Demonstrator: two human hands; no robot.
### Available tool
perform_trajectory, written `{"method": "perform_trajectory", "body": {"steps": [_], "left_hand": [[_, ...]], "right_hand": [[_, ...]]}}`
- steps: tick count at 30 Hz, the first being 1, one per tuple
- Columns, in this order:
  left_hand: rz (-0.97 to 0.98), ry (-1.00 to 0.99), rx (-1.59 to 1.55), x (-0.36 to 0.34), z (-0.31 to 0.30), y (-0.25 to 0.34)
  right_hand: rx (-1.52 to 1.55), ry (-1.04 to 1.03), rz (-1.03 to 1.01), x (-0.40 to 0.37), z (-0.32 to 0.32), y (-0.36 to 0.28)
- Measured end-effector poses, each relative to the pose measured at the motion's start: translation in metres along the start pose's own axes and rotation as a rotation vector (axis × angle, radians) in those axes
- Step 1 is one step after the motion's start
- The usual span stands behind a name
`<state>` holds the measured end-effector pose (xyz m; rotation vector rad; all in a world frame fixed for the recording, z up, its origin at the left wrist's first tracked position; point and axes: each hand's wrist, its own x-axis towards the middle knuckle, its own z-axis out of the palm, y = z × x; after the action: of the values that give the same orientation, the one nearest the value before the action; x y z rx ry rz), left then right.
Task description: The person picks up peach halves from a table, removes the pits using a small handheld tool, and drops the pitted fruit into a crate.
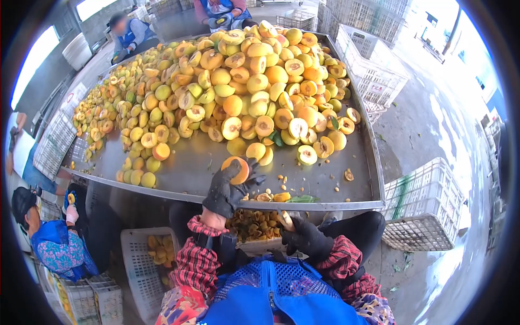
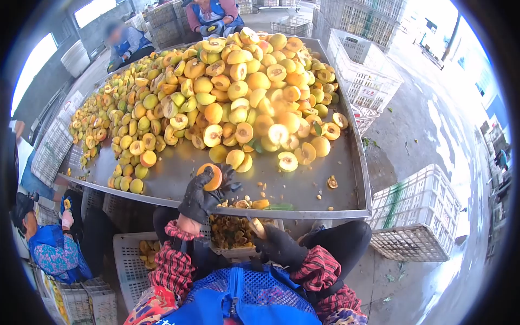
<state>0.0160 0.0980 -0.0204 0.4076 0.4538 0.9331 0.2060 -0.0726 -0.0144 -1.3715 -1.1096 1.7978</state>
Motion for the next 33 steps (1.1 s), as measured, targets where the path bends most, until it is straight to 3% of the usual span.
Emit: {"method": "perform_trajectory", "body": {"steps": [5,8,9,12,15,18,24,27,30,33], "left_hand": [[-0.022,-0.071,-0.252,-0.037,0.024,-0.017],[-0.068,0.024,-0.292,-0.047,0.029,-0.019],[-0.044,-0.019,-0.223,-0.048,0.022,-0.025],[-0.108,-0.325,-0.58,-0.048,0.007,-0.035],[-0.06,-0.204,-0.481,-0.05,0.003,-0.039],[-0.02,-0.232,-0.49,-0.046,-0.003,-0.043],[0.019,-0.074,-0.347,-0.047,-0.001,-0.049],[0.036,0.12,-0.15,-0.05,0.006,-0.047],[0.019,0.131,-0.149,-0.052,0.008,-0.045],[0.225,0.09,0.531,-0.047,-0.016,-0.05]], "right_hand": [[-0.175,0.064,-0.128,-0.003,0.023,-0.045],[-0.455,0.158,-0.291,0.005,0.034,-0.046],[-0.499,0.18,-0.295,0.006,0.037,-0.046],[-0.61,0.242,-0.333,0.007,0.043,-0.05],[-0.666,0.275,-0.382,0.003,0.048,-0.058],[-0.711,0.29,-0.362,0.003,0.051,-0.057],[-0.794,0.309,-0.337,0.014,0.054,-0.045],[-0.825,0.281,-0.329,0.026,0.051,-0.028],[-0.87,0.259,-0.29,0.034,0.051,-0.017],[-0.847,0.241,-0.166,0.038,0.055,-0.018]]}}
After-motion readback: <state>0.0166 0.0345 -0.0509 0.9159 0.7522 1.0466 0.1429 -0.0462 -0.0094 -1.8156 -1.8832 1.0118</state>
